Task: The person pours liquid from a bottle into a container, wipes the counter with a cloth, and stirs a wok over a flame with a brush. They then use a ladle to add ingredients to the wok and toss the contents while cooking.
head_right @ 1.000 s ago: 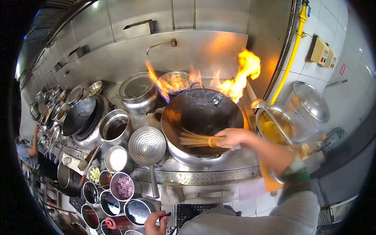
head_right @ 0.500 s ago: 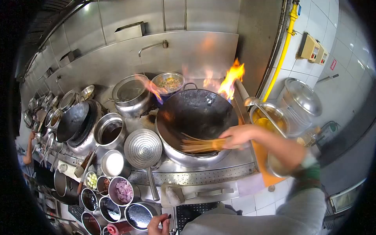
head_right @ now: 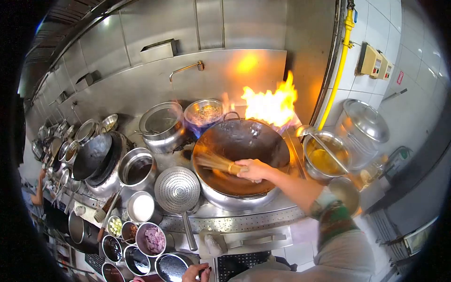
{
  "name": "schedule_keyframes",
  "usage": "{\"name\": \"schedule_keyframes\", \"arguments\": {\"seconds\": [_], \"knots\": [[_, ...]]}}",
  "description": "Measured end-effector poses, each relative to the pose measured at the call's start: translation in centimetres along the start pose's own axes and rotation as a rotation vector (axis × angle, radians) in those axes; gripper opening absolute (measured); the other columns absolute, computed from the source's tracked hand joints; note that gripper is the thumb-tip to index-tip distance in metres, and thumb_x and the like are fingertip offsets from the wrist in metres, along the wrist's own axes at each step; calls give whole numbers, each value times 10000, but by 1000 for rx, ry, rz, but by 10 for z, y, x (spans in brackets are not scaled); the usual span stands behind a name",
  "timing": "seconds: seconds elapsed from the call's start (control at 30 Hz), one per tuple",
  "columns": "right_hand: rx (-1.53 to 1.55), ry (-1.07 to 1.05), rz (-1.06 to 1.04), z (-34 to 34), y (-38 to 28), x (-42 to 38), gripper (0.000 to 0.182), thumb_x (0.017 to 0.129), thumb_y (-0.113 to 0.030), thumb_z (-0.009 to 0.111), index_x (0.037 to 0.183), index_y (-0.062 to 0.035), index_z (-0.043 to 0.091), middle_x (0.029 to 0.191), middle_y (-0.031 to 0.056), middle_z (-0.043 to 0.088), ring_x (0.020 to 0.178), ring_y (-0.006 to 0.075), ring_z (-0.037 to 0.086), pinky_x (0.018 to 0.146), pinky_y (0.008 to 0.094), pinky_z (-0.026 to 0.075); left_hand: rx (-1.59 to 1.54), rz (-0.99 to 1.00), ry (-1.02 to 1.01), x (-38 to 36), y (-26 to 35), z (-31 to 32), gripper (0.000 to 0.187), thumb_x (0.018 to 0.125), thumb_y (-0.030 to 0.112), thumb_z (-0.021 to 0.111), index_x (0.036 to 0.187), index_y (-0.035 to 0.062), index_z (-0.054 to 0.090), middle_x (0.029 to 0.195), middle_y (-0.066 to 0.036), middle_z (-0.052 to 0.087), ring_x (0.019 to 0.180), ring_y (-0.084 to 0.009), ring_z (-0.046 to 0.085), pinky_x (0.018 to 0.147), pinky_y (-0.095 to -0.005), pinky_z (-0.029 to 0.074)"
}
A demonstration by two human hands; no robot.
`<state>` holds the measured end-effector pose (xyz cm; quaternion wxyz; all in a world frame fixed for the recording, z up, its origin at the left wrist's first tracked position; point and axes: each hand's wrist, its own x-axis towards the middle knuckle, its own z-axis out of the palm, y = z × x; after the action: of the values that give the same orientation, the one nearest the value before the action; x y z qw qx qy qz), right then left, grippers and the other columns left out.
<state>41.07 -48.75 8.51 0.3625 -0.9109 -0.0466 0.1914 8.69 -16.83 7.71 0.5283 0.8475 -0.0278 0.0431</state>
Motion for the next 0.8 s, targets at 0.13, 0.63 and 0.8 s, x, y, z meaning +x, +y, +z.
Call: {"name": "schedule_keyframes", "arguments": {"seconds": [0.13, 0.63, 0.8], "knots": [[-500, -79, 80, -88, 43, -17, 430, 886, -355, 588, 1292, -217, 607, 1023, 175, 701, 793, 313, 697, 725, 405, 565, -208, -202, 34, -10, -29, 13, 152, 902, 80, 634, 1037, 16, 663, 876, -169, 641, 790, -289, 657, 695, -343, 516], [153, 755, 388, 130, 140, -247, 542, 923, -296, 567, 1398, -60, 453, 1215, 270, 587, 1108, 400, 586, 958, 483, 455, 61, 104, -218, 43, 41, 41, 165, 908, 136, 638, 1009, 12, 678, 959, -185, 680, 897, -355, 657, 810, -384, 507], [-335, 636, 180, 77, 164, -242, 334, 855, -196, 618, 1143, -25, 607, 1046, 217, 614, 979, 396, 569, 896, 473, 461, 144, 241, -286, 53, 72, 61, 205, 885, 126, 649, 1056, 16, 665, 999, -192, 673, 930, -381, 641, 809, -406, 510]]}}
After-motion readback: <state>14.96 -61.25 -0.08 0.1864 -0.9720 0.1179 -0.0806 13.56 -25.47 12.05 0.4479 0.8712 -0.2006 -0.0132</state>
